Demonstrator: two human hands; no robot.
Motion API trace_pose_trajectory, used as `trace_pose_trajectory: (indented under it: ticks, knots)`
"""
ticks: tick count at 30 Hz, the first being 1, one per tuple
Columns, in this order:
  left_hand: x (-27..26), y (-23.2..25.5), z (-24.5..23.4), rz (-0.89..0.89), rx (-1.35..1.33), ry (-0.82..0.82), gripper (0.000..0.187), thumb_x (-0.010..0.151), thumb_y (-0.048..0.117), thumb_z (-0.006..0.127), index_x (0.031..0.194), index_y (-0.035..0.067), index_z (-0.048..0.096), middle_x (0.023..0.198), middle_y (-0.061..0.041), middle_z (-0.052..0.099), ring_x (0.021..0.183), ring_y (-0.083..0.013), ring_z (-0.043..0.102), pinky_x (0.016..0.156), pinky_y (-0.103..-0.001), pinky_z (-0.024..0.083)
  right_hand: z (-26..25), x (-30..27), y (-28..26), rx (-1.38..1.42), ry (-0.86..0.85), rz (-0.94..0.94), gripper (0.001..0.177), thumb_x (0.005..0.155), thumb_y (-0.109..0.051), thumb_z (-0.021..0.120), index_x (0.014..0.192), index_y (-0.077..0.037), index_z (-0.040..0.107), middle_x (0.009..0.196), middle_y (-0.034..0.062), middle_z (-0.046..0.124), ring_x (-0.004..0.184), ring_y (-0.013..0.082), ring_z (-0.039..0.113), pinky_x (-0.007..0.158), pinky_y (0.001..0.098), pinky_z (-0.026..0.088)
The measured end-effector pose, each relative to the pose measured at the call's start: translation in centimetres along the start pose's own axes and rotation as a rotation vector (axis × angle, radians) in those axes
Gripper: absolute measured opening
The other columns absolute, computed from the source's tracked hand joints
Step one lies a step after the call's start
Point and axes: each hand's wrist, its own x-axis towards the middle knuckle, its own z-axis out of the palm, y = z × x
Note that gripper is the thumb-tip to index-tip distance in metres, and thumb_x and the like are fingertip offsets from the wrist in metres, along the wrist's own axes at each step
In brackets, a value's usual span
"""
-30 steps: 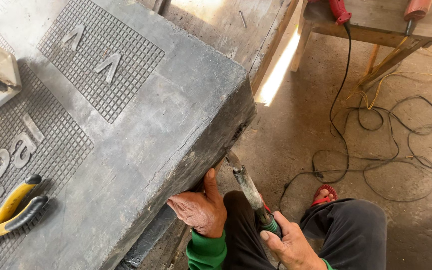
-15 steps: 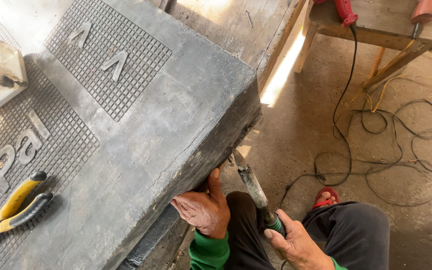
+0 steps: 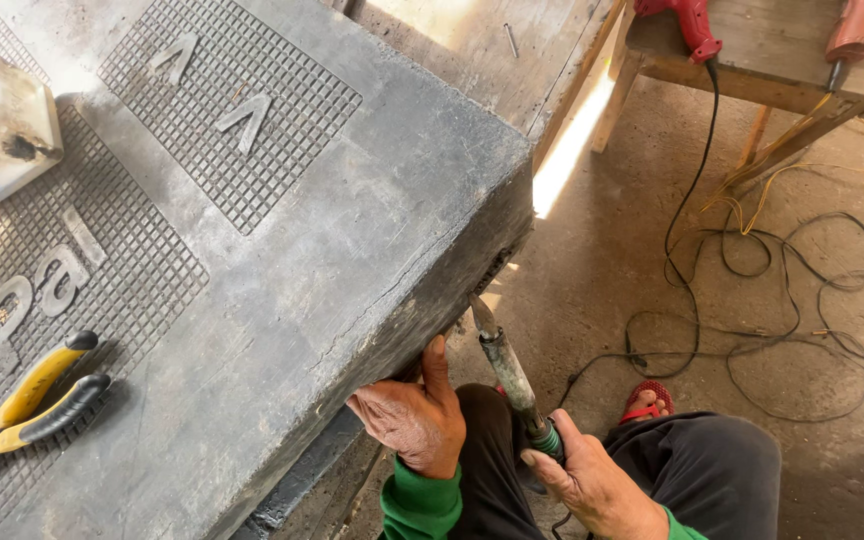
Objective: The person repairs the corner of a large black plastic bin by using a soldering iron to melt and fuse plastic material onto a crack, then smooths the area with the tool tip.
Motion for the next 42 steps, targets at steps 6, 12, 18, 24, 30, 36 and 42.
trace_pose_trajectory:
  ticks: [6,12,18,24,30,36,42]
  knots:
    - [-0.4,-0.2,0.3,0.017,0.029,0.026,0.086,0.103,0.045,0.059,0.157,-0.005,0.014,0.107,-0.008,0.065,0.097,-0.0297,0.064,0.119,-0.063,0.031,-0.3,-0.3,-0.9,0.032,-0.010,-0.054,0.041,0.093,-0.044,0.064,0.103,-0.007,0.051,0.057,0.0036,0.054,0.048,0.0135,0.051,0.044,0.0321,0.046]
    - [0.1,0.2,0.2,0.127,0.012,0.128,0.086,0.114,0.046,0.056,0.154,-0.013,0.008,0.119,-0.014,0.065,0.108,-0.0319,0.064,0.120,-0.058,0.033,-0.2,-0.2,-1.5,0.010,0.023,-0.058,0.038,0.093,-0.041,0.066,0.103,-0.007,0.051,0.056,0.0052,0.054,0.049,0.0148,0.050,0.046,0.0333,0.046]
    - [-0.1,0.0,0.1,-0.027,-0.045,-0.004,0.068,0.104,0.048,0.057,0.146,0.000,0.032,0.098,-0.004,0.071,0.096,-0.0279,0.067,0.119,-0.059,0.033,-0.1,-0.3,-1.4,0.025,0.008,-0.051,0.037,0.094,-0.040,0.066,0.101,-0.007,0.051,0.055,0.0045,0.053,0.048,0.0145,0.049,0.046,0.0327,0.045]
    - [-2.1,-2.1,1.5,-0.010,0.132,0.002,0.097,0.101,0.056,0.056,0.154,-0.014,0.013,0.127,-0.027,0.057,0.125,-0.0489,0.056,0.116,-0.072,0.023,0.0,-0.5,0.0,0.352,-0.014,-0.006,0.033,0.092,-0.035,0.069,0.101,-0.006,0.057,0.055,-0.0026,0.044,0.047,0.0087,0.041,0.042,0.0288,0.037]
    - [-2.9,-2.5,2.2,0.062,0.165,0.065,0.104,0.104,0.055,0.056,0.160,-0.006,-0.008,0.142,-0.029,0.051,0.132,-0.0500,0.055,0.120,-0.075,0.026,0.7,-1.2,1.5,0.464,0.040,-0.051,0.031,0.090,-0.030,0.071,0.097,-0.003,0.057,0.051,-0.0033,0.043,0.043,0.0075,0.039,0.040,0.0272,0.034]
    - [-3.1,-2.9,2.4,0.056,0.244,0.060,0.110,0.100,0.056,0.059,0.160,-0.003,-0.012,0.142,-0.032,0.048,0.129,-0.0509,0.054,0.116,-0.074,0.030,0.8,-1.0,1.2,0.447,0.035,-0.051,0.031,0.090,-0.032,0.070,0.100,-0.003,0.060,0.051,-0.0031,0.046,0.044,0.0073,0.040,0.041,0.0266,0.035]
    - [-1.8,-1.6,1.3,0.151,0.175,0.119,0.100,0.104,0.046,0.061,0.161,-0.005,-0.003,0.142,-0.030,0.052,0.127,-0.0461,0.059,0.116,-0.067,0.035,0.0,-0.6,1.0,0.380,-0.011,-0.049,0.030,0.090,-0.030,0.069,0.104,-0.005,0.058,0.051,-0.0014,0.045,0.044,0.0090,0.040,0.041,0.0285,0.037]
